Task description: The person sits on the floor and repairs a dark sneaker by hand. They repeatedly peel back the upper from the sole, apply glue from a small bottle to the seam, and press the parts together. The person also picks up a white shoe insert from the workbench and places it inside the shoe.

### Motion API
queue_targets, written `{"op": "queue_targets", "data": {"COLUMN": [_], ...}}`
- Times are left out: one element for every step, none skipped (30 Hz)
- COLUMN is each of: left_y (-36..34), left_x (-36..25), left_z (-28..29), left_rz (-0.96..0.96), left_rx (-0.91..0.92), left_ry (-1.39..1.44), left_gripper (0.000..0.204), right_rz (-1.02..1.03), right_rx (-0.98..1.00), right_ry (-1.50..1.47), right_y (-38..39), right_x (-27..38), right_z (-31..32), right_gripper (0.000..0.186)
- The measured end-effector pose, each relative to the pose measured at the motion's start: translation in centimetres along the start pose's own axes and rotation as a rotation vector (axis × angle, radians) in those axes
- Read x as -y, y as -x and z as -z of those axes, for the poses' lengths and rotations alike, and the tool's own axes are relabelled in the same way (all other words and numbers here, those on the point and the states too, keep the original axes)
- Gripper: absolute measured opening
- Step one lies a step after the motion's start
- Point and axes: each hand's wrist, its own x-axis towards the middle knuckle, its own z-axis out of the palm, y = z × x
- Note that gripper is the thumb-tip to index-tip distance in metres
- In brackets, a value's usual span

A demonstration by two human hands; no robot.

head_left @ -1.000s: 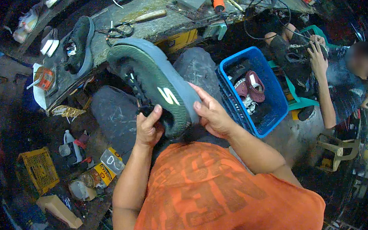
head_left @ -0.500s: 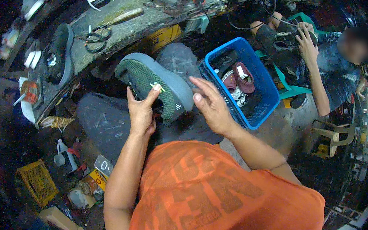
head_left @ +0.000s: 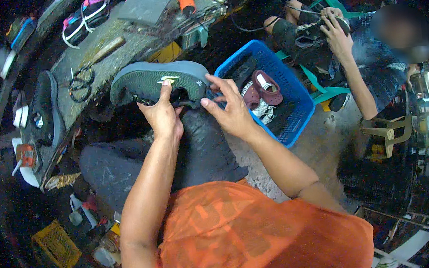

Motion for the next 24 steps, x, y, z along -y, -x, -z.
{"op": "queue_targets", "data": {"left_y": [-0.3,-0.7,-1.0,-1.2,-1.5,-1.6,-1.8,-1.9,-2.0,-2.0,-2.0,-2.0,-2.0,-2.0,-2.0,-2.0,-2.0,-2.0,-2.0,-2.0,-2.0,-2.0,-2.0,-2.0], "left_x": [0.3,0.7,1.2,1.7,2.3,2.7,3.0,3.3,3.5,3.7,3.8,3.8,3.9,3.8,3.8,3.7,3.7,3.6,3.6,3.5,3.5,3.5,3.6,3.6], "left_z": [-1.0,-1.9,-2.6,-3.2,-3.8,-3.9,-4.1,-4.1,-4.2,-4.2,-4.2,-4.2,-4.2,-4.2,-4.2,-4.2,-4.1,-4.1,-4.0,-3.9,-3.9,-3.9,-3.9,-4.0], "left_rz": [0.027,0.011,0.001,-0.002,0.009,-0.003,-0.009,-0.013,-0.009,-0.005,-0.003,0.005,0.013,0.009,0.012,0.006,0.002,0.0,-0.001,-0.003,-0.003,-0.005,-0.009,-0.016], "left_rx": [0.0,-0.013,-0.029,-0.048,-0.101,-0.094,-0.08,-0.069,-0.074,-0.083,-0.081,-0.09,-0.086,-0.073,-0.075,-0.069,-0.058,-0.053,-0.042,-0.024,-0.031,-0.029,-0.027,-0.072], "left_ry": [0.012,0.007,-0.002,-0.02,-0.006,-0.012,-0.025,-0.042,-0.034,-0.03,-0.03,-0.019,-0.012,-0.003,-0.002,0.0,-0.001,0.004,0.005,0.004,-0.007,-0.019,-0.029,-0.042], "left_gripper": [0.082,0.084,0.087,0.089,0.096,0.098,0.101,0.103,0.106,0.108,0.11,0.111,0.113,0.114,0.114,0.114,0.113,0.113,0.113,0.113,0.114,0.114,0.115,0.104], "right_rz": [0.021,-0.006,0.049,0.04,0.036,0.027,0.019,0.027,0.005,0.0,0.023,0.007,0.018,0.035,0.017,0.001,-0.013,-0.009,-0.004,0.006,-0.009,-0.017,-0.008,-0.015], "right_rx": [0.0,0.011,0.024,0.048,0.072,0.081,0.089,0.095,0.099,0.101,0.095,0.094,0.084,0.064,0.073,0.072,0.078,0.066,0.06,0.05,0.06,0.065,0.063,0.067], "right_ry": [0.022,0.049,0.065,0.085,0.107,0.114,0.121,0.123,0.147,0.166,0.179,0.185,0.188,0.19,0.191,0.192,0.195,0.201,0.209,0.218,0.235,0.254,0.272,0.274], "right_y": [-0.8,-1.5,-1.8,-2.1,-2.5,-2.6,-2.8,-3.0,-3.1,-3.2,-3.3,-3.3,-3.4,-3.4,-3.4,-3.4,-3.4,-3.4,-3.4,-3.4,-3.3,-3.2,-3.2,-3.1], "right_x": [-0.7,-1.4,-1.9,-2.3,-2.6,-2.8,-3.0,-3.1,-3.1,-3.2,-3.2,-3.1,-3.1,-3.1,-3.0,-2.9,-2.9,-2.8,-2.7,-2.6,-2.5,-2.4,-2.3,-2.2], "right_z": [0.4,0.8,1.4,1.9,2.4,2.7,3.0,3.2,3.4,3.5,3.5,3.5,3.4,3.4,3.3,3.3,3.2,3.1,3.1,3.1,3.1,3.0,3.0,3.0], "right_gripper": [0.057,0.053,0.051,0.048,0.046,0.045,0.045,0.044,0.043,0.043,0.042,0.042,0.041,0.04,0.04,0.039,0.039,0.039,0.039,0.039,0.039,0.039,0.039,0.039]}}
